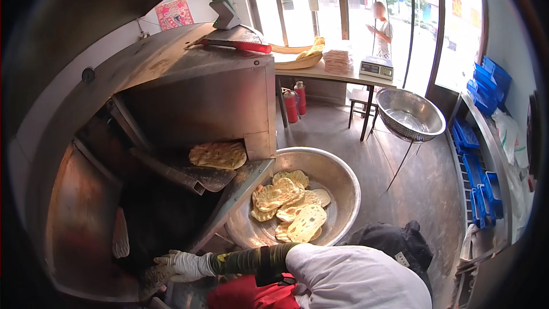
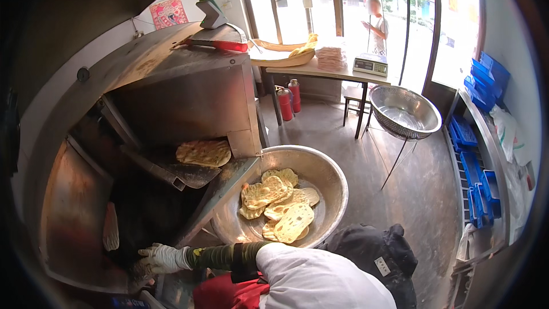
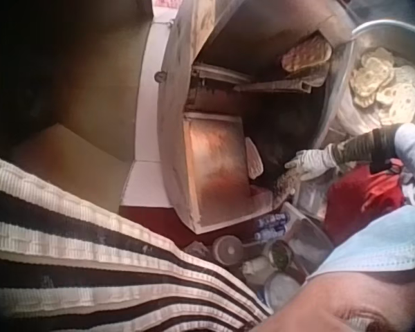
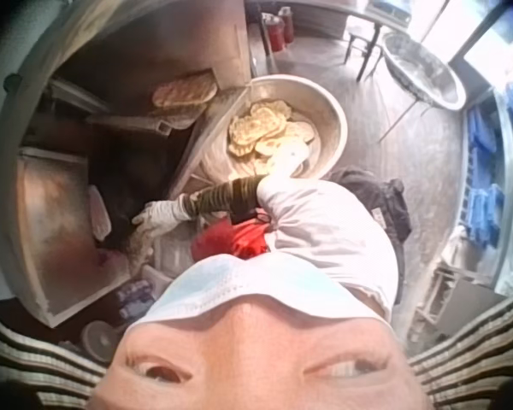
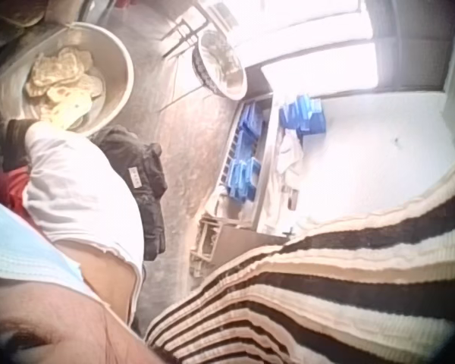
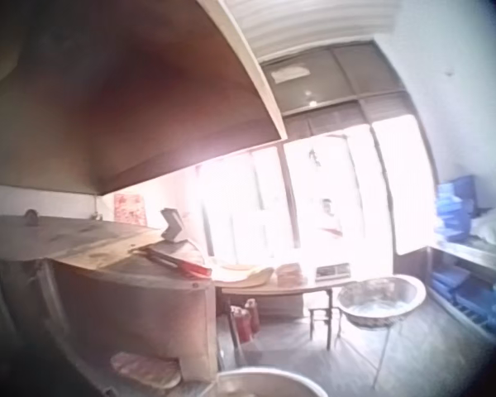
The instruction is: Baking flatbread in a large tandoor oven, including shaping dough and applying toppings.
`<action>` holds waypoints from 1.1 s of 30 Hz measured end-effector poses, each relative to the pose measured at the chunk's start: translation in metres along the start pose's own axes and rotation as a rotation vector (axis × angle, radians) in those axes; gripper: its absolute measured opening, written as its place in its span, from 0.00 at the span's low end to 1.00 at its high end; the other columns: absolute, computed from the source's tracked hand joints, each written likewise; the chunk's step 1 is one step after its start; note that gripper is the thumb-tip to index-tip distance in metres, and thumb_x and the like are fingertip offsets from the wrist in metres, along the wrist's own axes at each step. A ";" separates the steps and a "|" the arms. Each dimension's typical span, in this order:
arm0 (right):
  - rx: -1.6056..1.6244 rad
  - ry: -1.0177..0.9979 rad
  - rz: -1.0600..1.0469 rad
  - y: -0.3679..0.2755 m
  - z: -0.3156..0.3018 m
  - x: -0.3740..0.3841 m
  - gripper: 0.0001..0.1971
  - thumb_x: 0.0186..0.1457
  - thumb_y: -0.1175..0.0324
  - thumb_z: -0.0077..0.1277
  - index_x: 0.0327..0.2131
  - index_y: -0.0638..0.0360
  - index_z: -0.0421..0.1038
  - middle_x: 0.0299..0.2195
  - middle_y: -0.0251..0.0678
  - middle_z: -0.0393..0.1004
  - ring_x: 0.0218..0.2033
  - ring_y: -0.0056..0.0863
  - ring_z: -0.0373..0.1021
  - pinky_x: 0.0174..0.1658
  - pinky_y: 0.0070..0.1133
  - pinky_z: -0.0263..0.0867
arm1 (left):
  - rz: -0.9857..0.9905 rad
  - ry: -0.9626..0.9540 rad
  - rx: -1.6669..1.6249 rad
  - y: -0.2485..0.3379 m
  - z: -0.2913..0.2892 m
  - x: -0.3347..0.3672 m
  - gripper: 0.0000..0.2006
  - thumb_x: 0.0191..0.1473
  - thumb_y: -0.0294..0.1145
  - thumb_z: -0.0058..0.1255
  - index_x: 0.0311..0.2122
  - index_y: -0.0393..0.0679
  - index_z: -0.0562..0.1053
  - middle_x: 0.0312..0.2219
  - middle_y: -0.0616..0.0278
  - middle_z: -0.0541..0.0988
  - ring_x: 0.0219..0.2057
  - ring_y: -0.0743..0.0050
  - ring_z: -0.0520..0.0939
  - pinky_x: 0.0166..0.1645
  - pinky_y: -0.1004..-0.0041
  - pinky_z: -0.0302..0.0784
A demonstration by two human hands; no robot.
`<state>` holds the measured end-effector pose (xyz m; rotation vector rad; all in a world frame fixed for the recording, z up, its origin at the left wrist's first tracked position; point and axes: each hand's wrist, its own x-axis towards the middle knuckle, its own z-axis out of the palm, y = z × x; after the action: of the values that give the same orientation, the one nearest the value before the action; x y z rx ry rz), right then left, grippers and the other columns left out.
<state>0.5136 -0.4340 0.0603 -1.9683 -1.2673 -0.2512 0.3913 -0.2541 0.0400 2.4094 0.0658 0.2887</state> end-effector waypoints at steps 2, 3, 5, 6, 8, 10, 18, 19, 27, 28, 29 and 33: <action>-0.007 0.006 -0.006 -0.002 0.004 0.000 0.25 0.49 0.60 0.46 0.51 0.59 0.62 0.55 0.53 0.56 0.53 0.46 0.60 0.54 0.39 0.54 | -0.001 0.001 -0.009 -0.001 -0.001 0.000 0.19 0.55 0.33 0.41 0.52 0.41 0.65 0.44 0.54 0.73 0.45 0.59 0.74 0.49 0.66 0.71; -0.015 0.019 -0.015 -0.003 0.007 0.001 0.25 0.48 0.59 0.47 0.50 0.59 0.63 0.54 0.53 0.58 0.53 0.45 0.61 0.53 0.37 0.56 | -0.007 0.001 -0.012 -0.004 -0.002 -0.001 0.19 0.55 0.33 0.41 0.52 0.41 0.65 0.44 0.54 0.73 0.45 0.59 0.74 0.49 0.66 0.70; -0.021 0.000 -0.028 -0.004 0.011 0.004 0.24 0.48 0.59 0.47 0.49 0.59 0.63 0.54 0.53 0.59 0.52 0.45 0.61 0.53 0.37 0.56 | -0.005 0.001 -0.015 -0.007 -0.003 0.000 0.19 0.55 0.33 0.41 0.52 0.41 0.65 0.44 0.54 0.73 0.45 0.59 0.74 0.49 0.66 0.70; -0.030 -0.012 -0.038 -0.004 0.014 0.005 0.24 0.48 0.59 0.46 0.49 0.59 0.63 0.53 0.53 0.59 0.52 0.45 0.61 0.53 0.36 0.56 | -0.016 0.005 -0.017 -0.009 -0.004 -0.004 0.19 0.55 0.33 0.41 0.52 0.41 0.65 0.44 0.54 0.73 0.45 0.59 0.74 0.49 0.66 0.70; -0.009 0.023 -0.056 -0.006 0.017 0.006 0.23 0.48 0.59 0.47 0.48 0.59 0.64 0.52 0.52 0.60 0.51 0.45 0.62 0.52 0.36 0.57 | -0.018 0.004 -0.029 -0.011 -0.006 -0.004 0.19 0.55 0.33 0.41 0.52 0.41 0.65 0.44 0.54 0.73 0.45 0.59 0.74 0.49 0.66 0.70; 0.012 0.059 -0.074 -0.006 0.022 0.008 0.22 0.48 0.59 0.47 0.46 0.59 0.65 0.50 0.51 0.62 0.50 0.44 0.63 0.52 0.36 0.57 | -0.024 0.008 -0.034 -0.014 -0.005 -0.005 0.19 0.55 0.33 0.41 0.52 0.41 0.65 0.44 0.54 0.73 0.45 0.60 0.74 0.50 0.67 0.70; 0.096 -0.012 -0.083 -0.015 0.014 0.010 0.17 0.45 0.63 0.48 0.41 0.57 0.69 0.47 0.44 0.64 0.47 0.43 0.64 0.46 0.34 0.62 | -0.037 0.017 -0.054 -0.024 -0.008 -0.008 0.19 0.56 0.34 0.41 0.53 0.41 0.65 0.44 0.55 0.73 0.45 0.60 0.74 0.50 0.67 0.70; 0.099 -0.018 -0.084 -0.016 0.014 0.011 0.17 0.45 0.63 0.48 0.41 0.57 0.69 0.47 0.44 0.64 0.47 0.43 0.64 0.46 0.34 0.62 | -0.038 0.016 -0.057 -0.026 -0.007 -0.008 0.19 0.56 0.34 0.41 0.53 0.41 0.65 0.44 0.55 0.73 0.45 0.60 0.74 0.50 0.67 0.70; 0.025 -0.026 -0.021 -0.002 0.052 0.012 0.22 0.43 0.61 0.48 0.42 0.62 0.69 0.37 0.49 0.70 0.36 0.45 0.70 0.40 0.34 0.66 | -0.056 0.033 -0.080 -0.032 -0.014 -0.014 0.20 0.56 0.34 0.41 0.53 0.41 0.65 0.44 0.56 0.73 0.46 0.60 0.74 0.50 0.67 0.70; 0.021 -0.033 -0.024 0.006 0.065 0.010 0.22 0.43 0.61 0.48 0.42 0.62 0.69 0.37 0.49 0.70 0.36 0.45 0.70 0.40 0.34 0.66 | -0.058 0.037 -0.086 -0.033 -0.015 -0.017 0.20 0.56 0.34 0.41 0.53 0.41 0.65 0.44 0.56 0.73 0.46 0.60 0.74 0.50 0.67 0.70; -0.053 -0.041 -0.046 0.016 0.084 0.010 0.22 0.43 0.60 0.48 0.42 0.62 0.68 0.36 0.49 0.70 0.36 0.45 0.69 0.40 0.34 0.66 | -0.055 0.034 -0.085 -0.031 -0.017 -0.016 0.20 0.56 0.35 0.41 0.53 0.41 0.65 0.44 0.56 0.73 0.46 0.60 0.74 0.50 0.67 0.70; 0.054 -0.214 0.024 0.007 0.063 0.014 0.23 0.44 0.60 0.48 0.45 0.62 0.67 0.37 0.49 0.70 0.38 0.46 0.69 0.41 0.35 0.65 | -0.076 0.045 -0.101 -0.037 -0.020 -0.022 0.20 0.56 0.35 0.41 0.53 0.41 0.65 0.44 0.57 0.73 0.46 0.61 0.74 0.50 0.67 0.70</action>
<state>0.5121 -0.3823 0.0206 -2.0035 -1.3686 0.0068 0.3661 -0.2163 0.0265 2.2943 0.1587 0.3045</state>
